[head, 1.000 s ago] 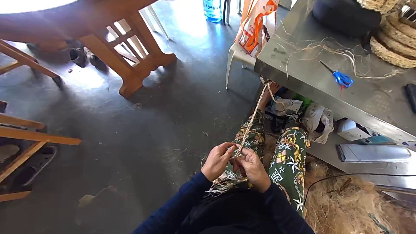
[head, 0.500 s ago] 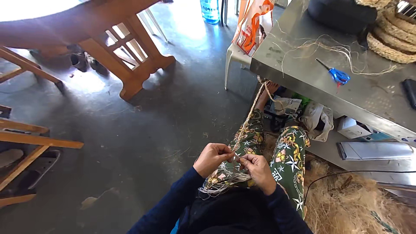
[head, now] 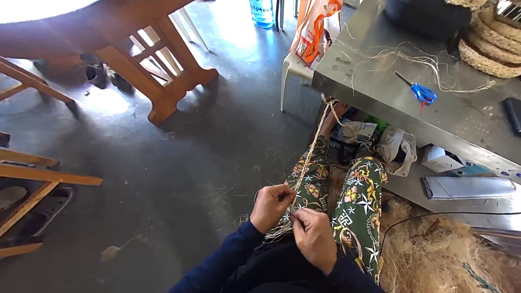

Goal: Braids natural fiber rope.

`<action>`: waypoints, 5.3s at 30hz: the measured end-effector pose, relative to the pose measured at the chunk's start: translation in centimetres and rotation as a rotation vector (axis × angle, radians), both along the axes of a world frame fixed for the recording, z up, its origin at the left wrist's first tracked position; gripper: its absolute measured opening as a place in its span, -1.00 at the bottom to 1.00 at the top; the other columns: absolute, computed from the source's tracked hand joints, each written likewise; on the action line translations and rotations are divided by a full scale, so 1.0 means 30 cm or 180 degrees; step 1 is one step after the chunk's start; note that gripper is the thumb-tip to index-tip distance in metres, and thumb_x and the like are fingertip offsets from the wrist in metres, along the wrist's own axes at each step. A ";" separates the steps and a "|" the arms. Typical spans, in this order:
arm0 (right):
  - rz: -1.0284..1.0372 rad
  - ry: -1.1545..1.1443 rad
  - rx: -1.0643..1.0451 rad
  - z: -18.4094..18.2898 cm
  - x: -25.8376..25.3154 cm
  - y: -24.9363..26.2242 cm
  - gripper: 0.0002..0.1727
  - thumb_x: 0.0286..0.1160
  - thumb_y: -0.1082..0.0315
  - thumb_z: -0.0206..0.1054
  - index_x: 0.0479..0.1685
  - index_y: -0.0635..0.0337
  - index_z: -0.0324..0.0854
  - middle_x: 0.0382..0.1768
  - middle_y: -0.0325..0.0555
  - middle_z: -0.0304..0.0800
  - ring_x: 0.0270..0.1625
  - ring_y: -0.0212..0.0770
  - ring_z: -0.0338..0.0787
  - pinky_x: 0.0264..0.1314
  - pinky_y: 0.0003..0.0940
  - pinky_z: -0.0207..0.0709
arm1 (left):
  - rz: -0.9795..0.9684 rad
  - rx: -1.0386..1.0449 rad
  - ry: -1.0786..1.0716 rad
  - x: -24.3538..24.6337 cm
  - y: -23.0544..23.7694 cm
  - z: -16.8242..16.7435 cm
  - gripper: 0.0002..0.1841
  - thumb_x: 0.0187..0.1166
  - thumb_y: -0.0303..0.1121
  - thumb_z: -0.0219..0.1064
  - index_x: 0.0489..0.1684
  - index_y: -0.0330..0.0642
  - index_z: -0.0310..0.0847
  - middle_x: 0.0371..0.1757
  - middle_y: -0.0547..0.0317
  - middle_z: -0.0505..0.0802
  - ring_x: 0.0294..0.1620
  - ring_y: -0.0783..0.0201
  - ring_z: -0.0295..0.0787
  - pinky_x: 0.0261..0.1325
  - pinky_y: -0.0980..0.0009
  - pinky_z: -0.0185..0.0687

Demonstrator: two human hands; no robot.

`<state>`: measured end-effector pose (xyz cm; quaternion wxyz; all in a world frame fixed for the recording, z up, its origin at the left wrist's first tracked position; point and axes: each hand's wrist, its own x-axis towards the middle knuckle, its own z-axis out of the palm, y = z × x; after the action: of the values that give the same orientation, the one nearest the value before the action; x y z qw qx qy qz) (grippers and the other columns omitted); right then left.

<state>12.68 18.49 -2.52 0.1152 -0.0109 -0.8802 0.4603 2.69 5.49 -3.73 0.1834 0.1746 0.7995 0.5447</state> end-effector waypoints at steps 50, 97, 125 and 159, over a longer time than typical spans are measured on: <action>0.0502 -0.1868 -0.3332 -0.072 -0.215 0.068 -0.65 0.82 0.45 0.05 0.27 0.48 0.67 -0.73 -0.37 0.50 -0.77 -0.62 0.25 -0.73 -0.69 0.10 | -0.0351 -0.0569 -0.0858 -0.098 -0.149 0.080 -0.89 0.61 -0.43 0.41 -0.23 -0.26 0.83 -0.47 0.40 0.82 -0.53 0.64 0.59 -0.35 0.64 0.52; 0.0407 -0.1591 -0.3037 -0.125 -0.251 -0.004 -0.66 0.71 0.60 0.11 0.34 0.56 0.58 -0.56 -0.26 0.73 -0.70 -0.60 0.36 -0.66 -0.68 0.21 | 0.1890 -0.2578 0.1827 -0.122 -0.764 0.205 -0.49 0.67 -0.27 0.32 0.44 -0.53 0.50 0.45 -0.69 0.54 0.46 -0.72 0.43 0.35 -0.68 0.23; 0.0234 -0.1582 -0.2185 -0.064 -0.122 0.076 -0.79 0.71 0.46 0.21 -0.01 0.41 0.74 -0.44 -0.27 0.77 -0.64 -0.60 0.43 -0.57 -0.65 0.30 | -0.0587 0.0023 -0.1180 -0.109 -0.080 0.043 -0.89 0.58 -0.51 0.37 -0.36 -0.21 0.78 -0.47 0.45 0.86 -0.53 0.70 0.61 -0.41 0.69 0.46; 0.2648 -0.0260 0.0586 0.042 -0.051 -0.129 -0.77 0.53 0.21 0.44 -0.27 0.16 0.92 -0.24 0.03 0.89 -0.01 0.10 0.86 0.02 0.08 0.68 | -0.0105 0.0008 -0.1568 -0.173 -0.175 0.015 -0.87 0.61 -0.58 0.32 -0.23 -0.30 0.83 -0.42 0.34 0.90 -0.57 0.68 0.58 -0.49 0.70 0.38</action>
<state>11.14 14.61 -1.26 -0.1147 0.3372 -0.8509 0.3862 -2.51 0.25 -3.28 0.3814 0.0499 0.7270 0.5688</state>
